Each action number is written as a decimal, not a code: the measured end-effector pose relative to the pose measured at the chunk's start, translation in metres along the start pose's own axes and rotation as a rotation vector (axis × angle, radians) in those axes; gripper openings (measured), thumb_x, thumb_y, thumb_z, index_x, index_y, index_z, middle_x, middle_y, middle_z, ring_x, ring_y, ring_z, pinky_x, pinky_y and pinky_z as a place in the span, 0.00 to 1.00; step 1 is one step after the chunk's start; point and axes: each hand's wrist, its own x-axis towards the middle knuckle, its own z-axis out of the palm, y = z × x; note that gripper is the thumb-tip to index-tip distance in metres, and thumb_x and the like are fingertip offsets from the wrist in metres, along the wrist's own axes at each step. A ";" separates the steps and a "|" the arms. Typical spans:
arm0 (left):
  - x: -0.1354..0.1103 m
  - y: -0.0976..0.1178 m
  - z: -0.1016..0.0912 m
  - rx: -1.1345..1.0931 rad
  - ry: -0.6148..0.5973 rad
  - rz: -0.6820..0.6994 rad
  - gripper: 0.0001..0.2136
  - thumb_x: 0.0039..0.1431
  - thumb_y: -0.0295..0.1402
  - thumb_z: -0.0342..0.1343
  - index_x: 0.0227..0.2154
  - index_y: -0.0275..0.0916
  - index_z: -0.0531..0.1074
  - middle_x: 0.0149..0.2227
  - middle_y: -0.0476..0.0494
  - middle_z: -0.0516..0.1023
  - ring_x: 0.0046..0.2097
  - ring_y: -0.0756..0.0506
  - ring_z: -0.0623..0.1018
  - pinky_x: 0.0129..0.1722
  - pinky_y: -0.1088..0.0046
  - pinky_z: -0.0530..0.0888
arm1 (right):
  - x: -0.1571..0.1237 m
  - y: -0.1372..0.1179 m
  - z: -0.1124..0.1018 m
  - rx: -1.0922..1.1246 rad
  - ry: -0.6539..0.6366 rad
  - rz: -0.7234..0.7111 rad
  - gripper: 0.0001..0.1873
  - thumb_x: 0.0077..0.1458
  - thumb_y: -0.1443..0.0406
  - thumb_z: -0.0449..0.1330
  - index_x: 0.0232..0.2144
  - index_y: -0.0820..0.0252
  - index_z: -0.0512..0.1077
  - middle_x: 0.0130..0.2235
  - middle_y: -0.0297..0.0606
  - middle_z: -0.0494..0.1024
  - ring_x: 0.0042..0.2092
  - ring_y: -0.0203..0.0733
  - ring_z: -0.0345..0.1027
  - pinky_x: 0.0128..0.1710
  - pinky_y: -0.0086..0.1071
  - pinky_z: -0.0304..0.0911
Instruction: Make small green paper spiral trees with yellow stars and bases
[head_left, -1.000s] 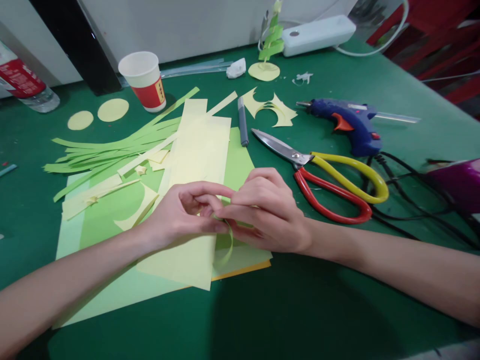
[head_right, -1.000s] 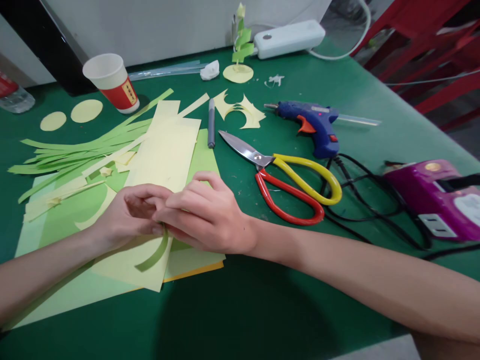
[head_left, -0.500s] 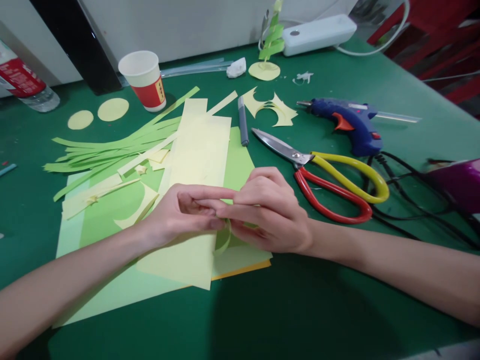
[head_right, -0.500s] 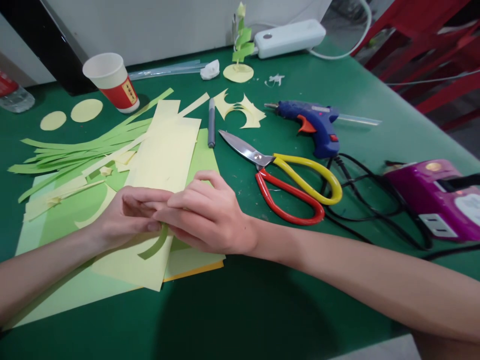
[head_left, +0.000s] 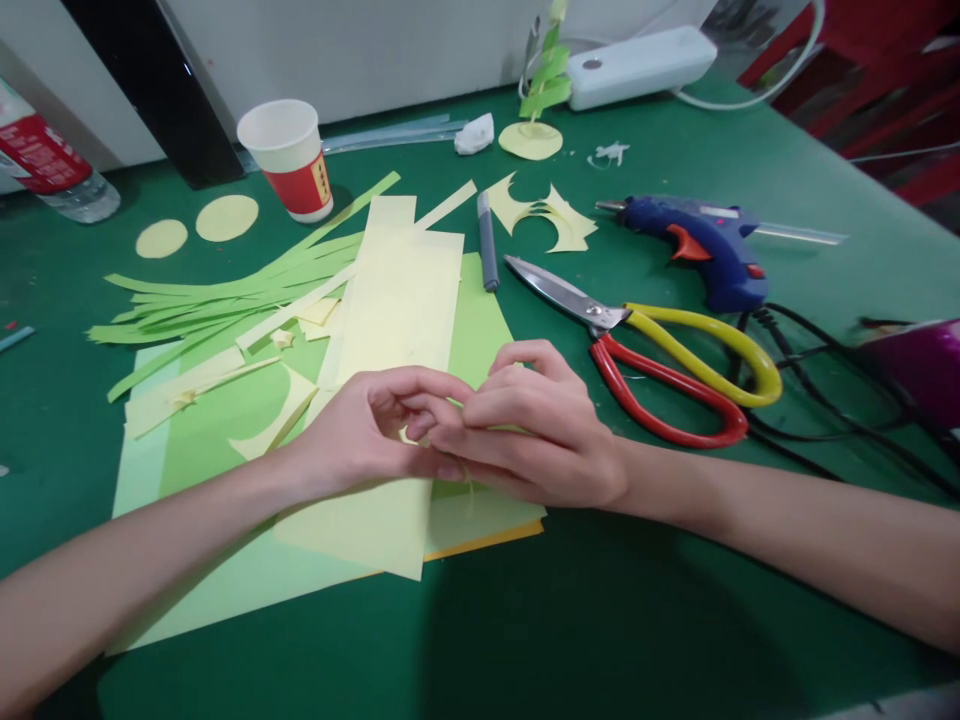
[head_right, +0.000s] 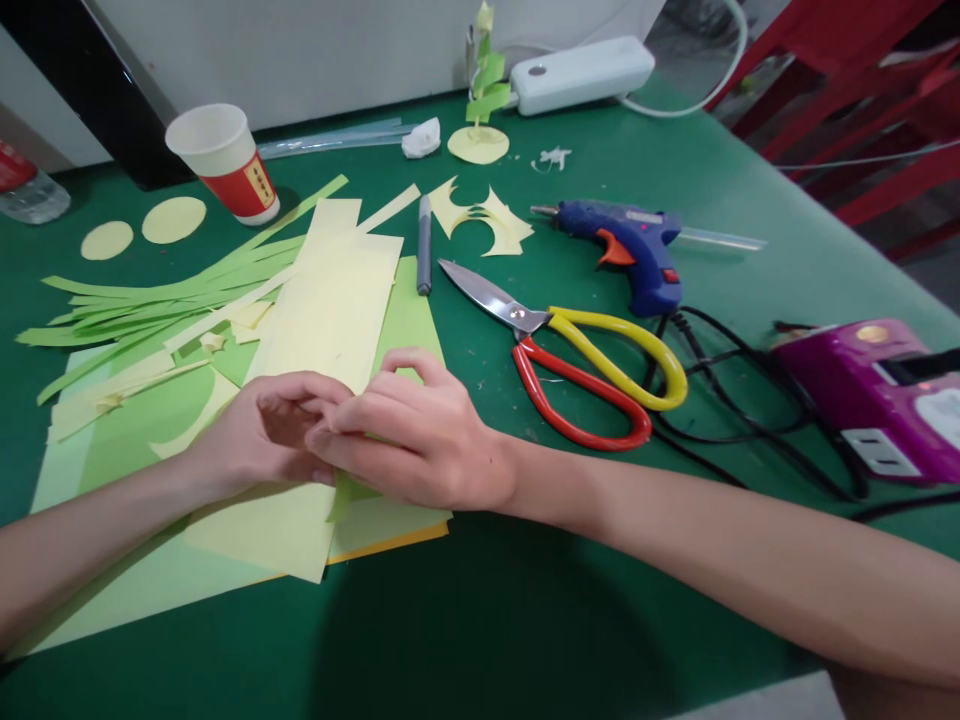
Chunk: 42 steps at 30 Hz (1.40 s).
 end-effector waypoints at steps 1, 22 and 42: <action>-0.001 -0.001 -0.002 -0.026 -0.034 -0.003 0.15 0.41 0.19 0.63 0.34 0.41 0.75 0.27 0.53 0.76 0.32 0.53 0.75 0.32 0.81 0.72 | 0.000 0.000 0.000 0.008 0.017 -0.001 0.02 0.52 0.70 0.59 0.31 0.61 0.71 0.26 0.29 0.73 0.26 0.28 0.61 0.32 0.32 0.59; -0.001 -0.005 -0.007 -0.173 -0.070 -0.003 0.14 0.45 0.24 0.63 0.37 0.42 0.76 0.28 0.53 0.78 0.32 0.53 0.76 0.34 0.81 0.72 | 0.002 0.000 0.001 0.047 0.006 0.052 0.03 0.52 0.72 0.58 0.31 0.60 0.69 0.26 0.29 0.73 0.25 0.28 0.61 0.33 0.32 0.58; 0.000 -0.002 -0.003 -0.059 0.026 0.014 0.17 0.37 0.17 0.63 0.31 0.42 0.77 0.24 0.56 0.74 0.27 0.55 0.72 0.28 0.83 0.69 | 0.000 0.002 0.003 0.120 -0.019 0.056 0.06 0.48 0.71 0.62 0.31 0.62 0.69 0.26 0.30 0.74 0.24 0.28 0.63 0.32 0.33 0.57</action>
